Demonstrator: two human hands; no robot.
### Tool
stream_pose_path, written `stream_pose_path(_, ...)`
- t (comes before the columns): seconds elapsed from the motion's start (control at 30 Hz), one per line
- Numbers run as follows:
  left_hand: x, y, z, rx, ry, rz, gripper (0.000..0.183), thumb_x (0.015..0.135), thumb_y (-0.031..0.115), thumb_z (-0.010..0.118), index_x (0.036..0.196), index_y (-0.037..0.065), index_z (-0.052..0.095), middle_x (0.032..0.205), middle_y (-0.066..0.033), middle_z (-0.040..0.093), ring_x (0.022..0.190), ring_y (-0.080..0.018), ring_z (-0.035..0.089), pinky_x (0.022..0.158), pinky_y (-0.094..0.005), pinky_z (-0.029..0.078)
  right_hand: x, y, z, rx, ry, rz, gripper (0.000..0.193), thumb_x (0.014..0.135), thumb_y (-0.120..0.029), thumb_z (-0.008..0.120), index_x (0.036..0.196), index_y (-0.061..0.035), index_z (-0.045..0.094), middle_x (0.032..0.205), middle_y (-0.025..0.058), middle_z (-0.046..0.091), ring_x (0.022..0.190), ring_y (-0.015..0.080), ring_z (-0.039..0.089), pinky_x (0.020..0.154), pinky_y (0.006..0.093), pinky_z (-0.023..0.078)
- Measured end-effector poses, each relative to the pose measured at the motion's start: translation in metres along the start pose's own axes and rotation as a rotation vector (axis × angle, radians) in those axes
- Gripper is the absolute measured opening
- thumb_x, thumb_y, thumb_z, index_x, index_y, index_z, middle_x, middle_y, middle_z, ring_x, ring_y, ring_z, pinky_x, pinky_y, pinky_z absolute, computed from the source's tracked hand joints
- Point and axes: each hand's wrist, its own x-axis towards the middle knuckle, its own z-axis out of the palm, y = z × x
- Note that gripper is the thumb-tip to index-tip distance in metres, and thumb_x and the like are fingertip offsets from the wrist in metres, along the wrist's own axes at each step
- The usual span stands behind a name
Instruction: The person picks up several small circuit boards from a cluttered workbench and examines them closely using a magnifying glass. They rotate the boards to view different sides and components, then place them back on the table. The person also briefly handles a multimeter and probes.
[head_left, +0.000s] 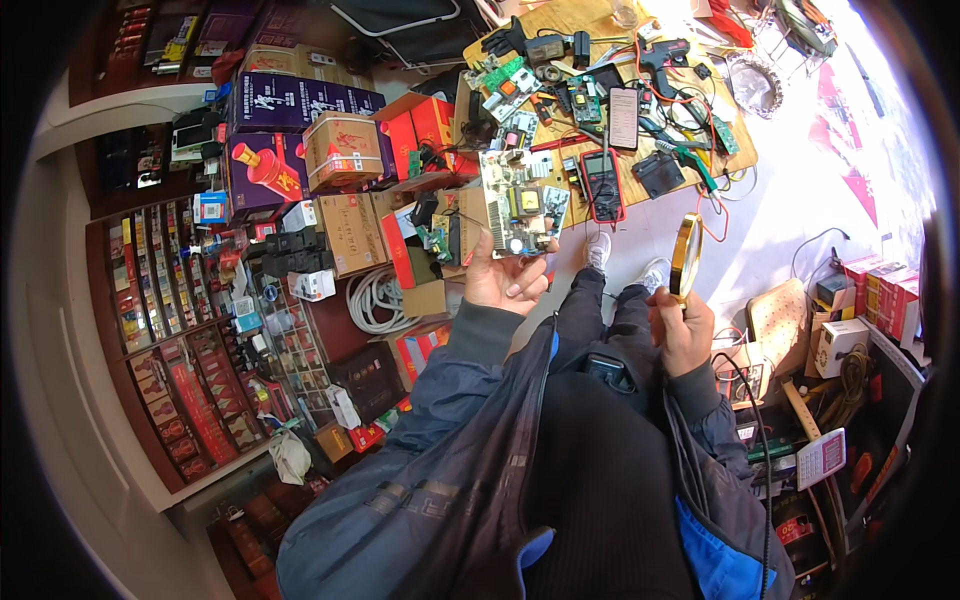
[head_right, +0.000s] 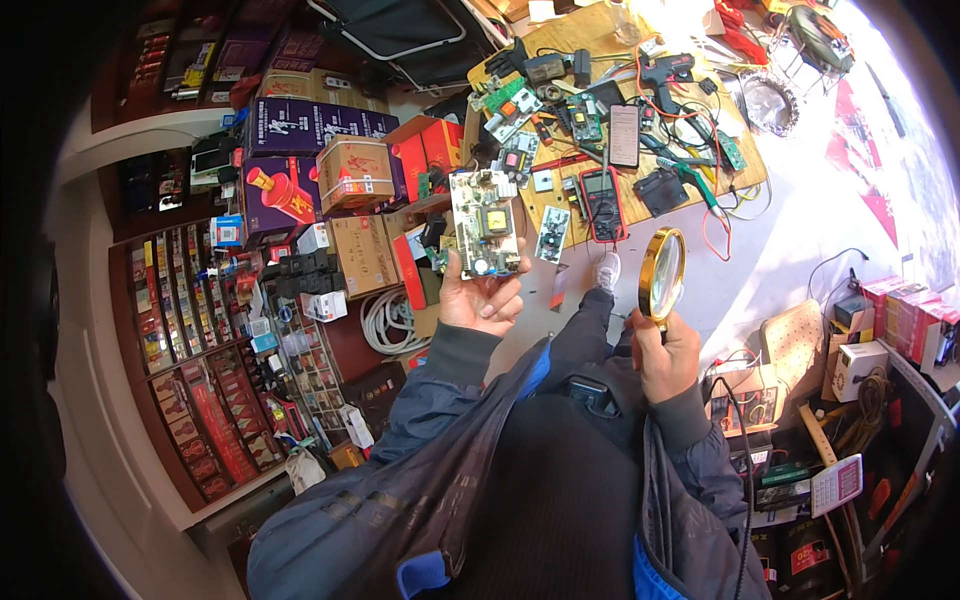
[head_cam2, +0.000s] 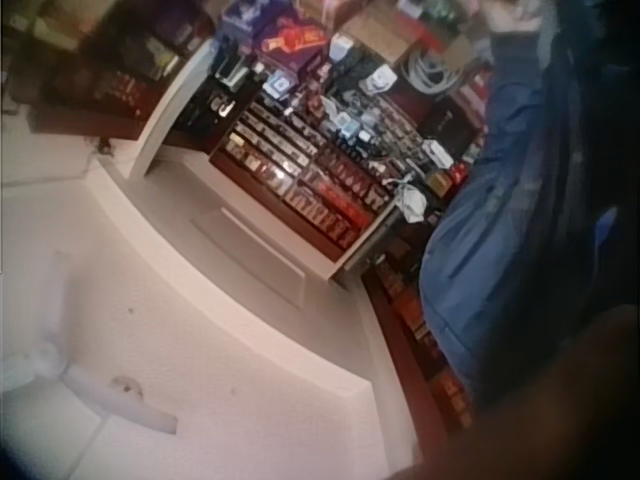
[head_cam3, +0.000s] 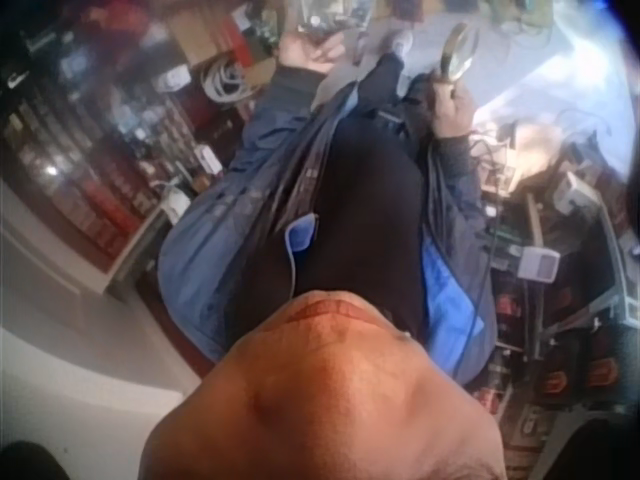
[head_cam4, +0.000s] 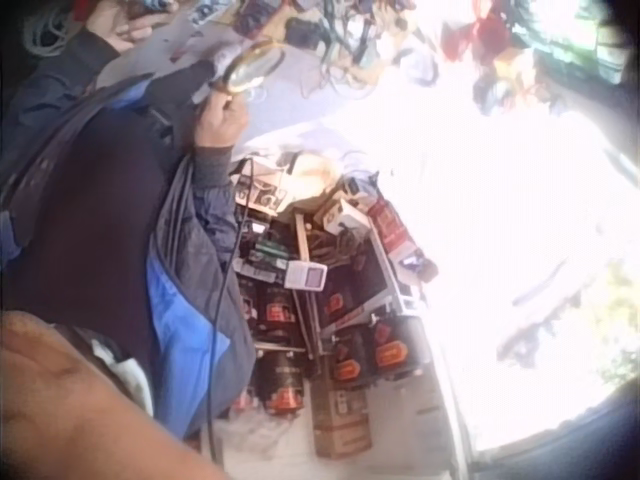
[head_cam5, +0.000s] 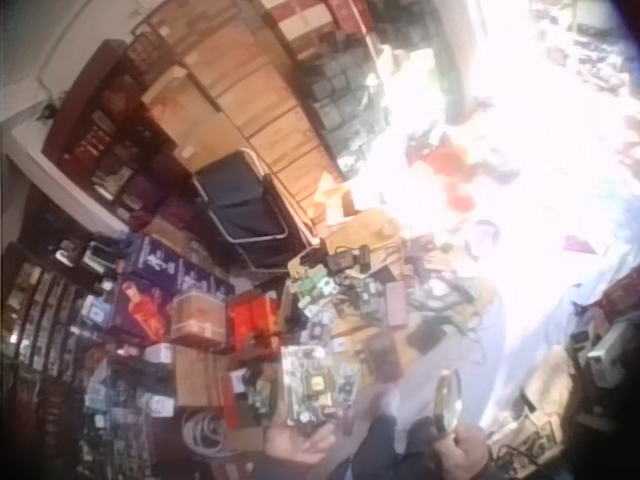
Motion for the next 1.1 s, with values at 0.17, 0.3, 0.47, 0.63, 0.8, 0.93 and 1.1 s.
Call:
stream_pose_path(0.17,-0.003,0.013,0.000,-0.088,-0.024,0.008,0.096,0.086,0.068,0.063,0.140,-0.009,0.044,0.114,-0.0223,0.066,0.043,-0.0082,0.031,0.043,-0.0238,0.025,0.002,-0.004,0.014,-0.008,0.012,0.019,0.024,0.100,-0.019,0.056,0.089,0.0008,0.063,0.056,-0.0014,0.051,0.045,0.0054,0.044,0.043,0.0231,0.032)
stream_pose_path(0.3,-0.003,0.022,-0.002,-0.063,-0.002,0.031,0.095,0.085,0.068,0.063,0.138,-0.009,0.047,0.114,-0.0224,0.066,0.043,-0.0082,0.031,0.042,-0.0234,0.024,0.003,-0.005,0.023,-0.014,0.032,0.009,0.033,0.102,-0.028,0.058,0.089,0.0015,0.062,0.055,-0.0008,0.050,0.043,0.0056,0.040,0.042,0.0227,0.029)
stream_pose_path(0.47,-0.001,0.032,-0.003,-0.104,-0.008,0.023,0.094,0.084,0.068,0.065,0.136,-0.009,0.048,0.114,-0.0212,0.066,0.043,-0.0086,0.032,0.042,-0.0239,0.024,0.004,-0.003,0.029,-0.011,0.041,0.002,0.026,0.101,-0.026,0.059,0.093,-0.0011,0.065,0.058,-0.0030,0.050,0.046,0.0039,0.041,0.043,0.0221,0.029)
stream_pose_path(0.63,-0.001,0.039,-0.004,-0.103,-0.027,0.020,0.096,0.083,0.070,0.064,0.135,-0.009,0.048,0.113,-0.0205,0.065,0.043,-0.0092,0.031,0.043,-0.0253,0.024,0.005,-0.002,0.037,-0.002,0.053,-0.014,0.028,0.101,-0.027,0.060,0.092,-0.0005,0.064,0.057,-0.0031,0.049,0.047,0.0039,0.041,0.044,0.0219,0.028)
stream_pose_path(0.8,-0.004,0.045,-0.005,-0.125,0.021,-0.007,0.098,0.081,0.074,0.062,0.133,-0.008,0.050,0.105,-0.0176,0.064,0.041,-0.0092,0.029,0.043,-0.0256,0.023,0.004,-0.001,0.046,-0.005,0.072,-0.009,0.033,0.102,-0.029,0.060,0.089,0.0012,0.062,0.055,-0.0019,0.048,0.045,0.0046,0.040,0.043,0.0221,0.028)
stream_pose_path(0.93,-0.005,0.050,-0.006,-0.108,0.028,-0.011,0.099,0.080,0.078,0.059,0.132,-0.007,0.051,0.100,-0.0149,0.064,0.040,-0.0095,0.027,0.042,-0.0257,0.023,0.005,0.000,0.048,-0.016,0.052,0.004,0.026,0.101,-0.027,0.061,0.093,-0.0021,0.066,0.060,-0.0041,0.050,0.050,0.0033,0.042,0.046,0.0212,0.030)
stream_pose_path(1.1,-0.006,0.052,-0.009,-0.114,0.005,-0.006,0.100,0.079,0.080,0.057,0.130,-0.007,0.053,0.096,-0.0133,0.063,0.040,-0.0101,0.026,0.042,-0.0257,0.022,0.005,0.002,0.050,-0.025,0.050,0.002,0.026,0.101,-0.026,0.062,0.093,-0.0023,0.067,0.061,-0.0041,0.051,0.050,0.0031,0.043,0.046,0.0209,0.031)
